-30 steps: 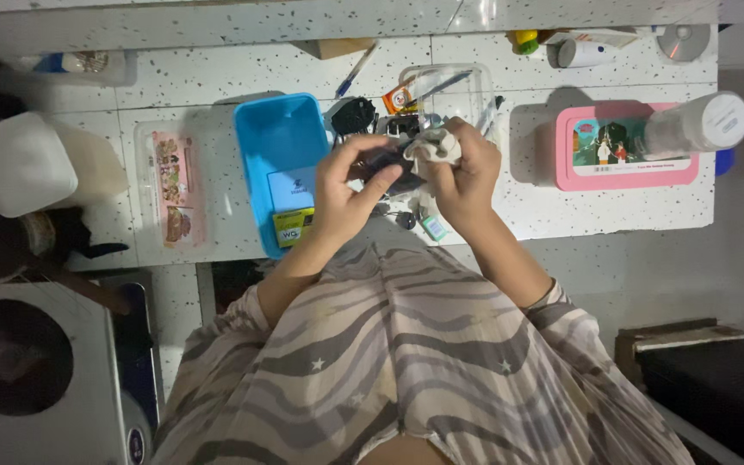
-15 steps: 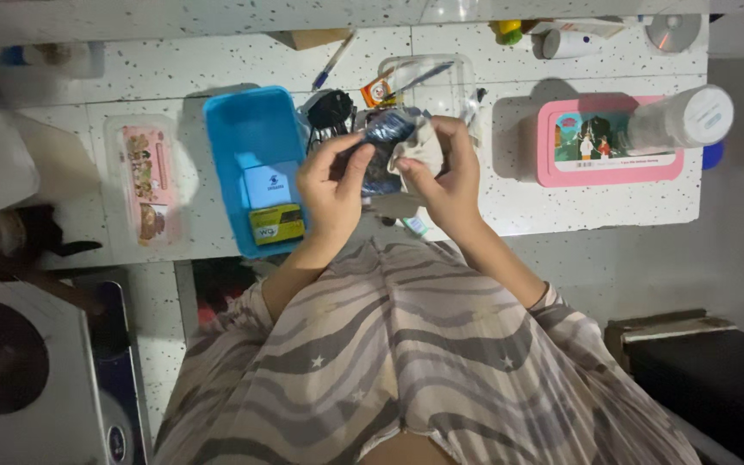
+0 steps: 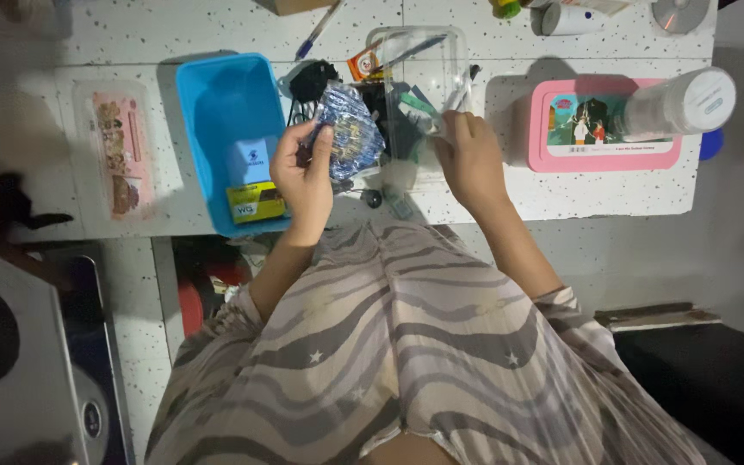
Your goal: The person wipes several small items with a cloth and places them into a blue plastic container. Items handled include a blue card, a black rectangular object, a yellow packet, a foil-wrapped item, and a white box. The person uses a cloth to wipe each item before placing it in the container.
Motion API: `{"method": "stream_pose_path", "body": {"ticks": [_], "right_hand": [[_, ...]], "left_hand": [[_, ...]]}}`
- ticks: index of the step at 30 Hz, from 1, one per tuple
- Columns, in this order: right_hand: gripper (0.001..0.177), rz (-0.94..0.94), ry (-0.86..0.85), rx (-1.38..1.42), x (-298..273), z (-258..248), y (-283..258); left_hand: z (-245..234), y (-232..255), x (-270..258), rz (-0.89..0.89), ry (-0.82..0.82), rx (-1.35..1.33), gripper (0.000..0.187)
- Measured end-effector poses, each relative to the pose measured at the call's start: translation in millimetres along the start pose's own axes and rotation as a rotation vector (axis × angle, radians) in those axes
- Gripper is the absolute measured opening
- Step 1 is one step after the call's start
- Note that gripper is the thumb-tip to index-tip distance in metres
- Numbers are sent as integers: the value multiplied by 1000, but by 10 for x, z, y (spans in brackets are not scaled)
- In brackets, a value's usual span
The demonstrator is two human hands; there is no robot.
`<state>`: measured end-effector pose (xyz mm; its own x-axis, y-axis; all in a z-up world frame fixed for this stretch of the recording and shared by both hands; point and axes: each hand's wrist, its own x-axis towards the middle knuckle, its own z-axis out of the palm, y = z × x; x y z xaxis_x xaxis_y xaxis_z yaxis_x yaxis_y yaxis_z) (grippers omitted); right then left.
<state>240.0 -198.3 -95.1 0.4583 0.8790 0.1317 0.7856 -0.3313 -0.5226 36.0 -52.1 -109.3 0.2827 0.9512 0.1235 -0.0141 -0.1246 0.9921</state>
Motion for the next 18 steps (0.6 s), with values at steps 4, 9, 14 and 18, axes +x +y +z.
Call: {"method": "stream_pose_path", "body": {"ticks": [4,9,14,18], "right_hand": [[51,-40,83,-178,65,139,6],[40,85,-12,655,14,150,-308],[25,316,-260,1429,-22,200,-750],[19,346,-145,1360,-39,253,-938]], "left_hand": [[28,2,-74,-12,0,-41,19],[9,62,-198,-52,-35,-124,21],[-66,107,-245,-121,-112,-226,22],[-213,100,-220,-161,-168,-272,23]]}}
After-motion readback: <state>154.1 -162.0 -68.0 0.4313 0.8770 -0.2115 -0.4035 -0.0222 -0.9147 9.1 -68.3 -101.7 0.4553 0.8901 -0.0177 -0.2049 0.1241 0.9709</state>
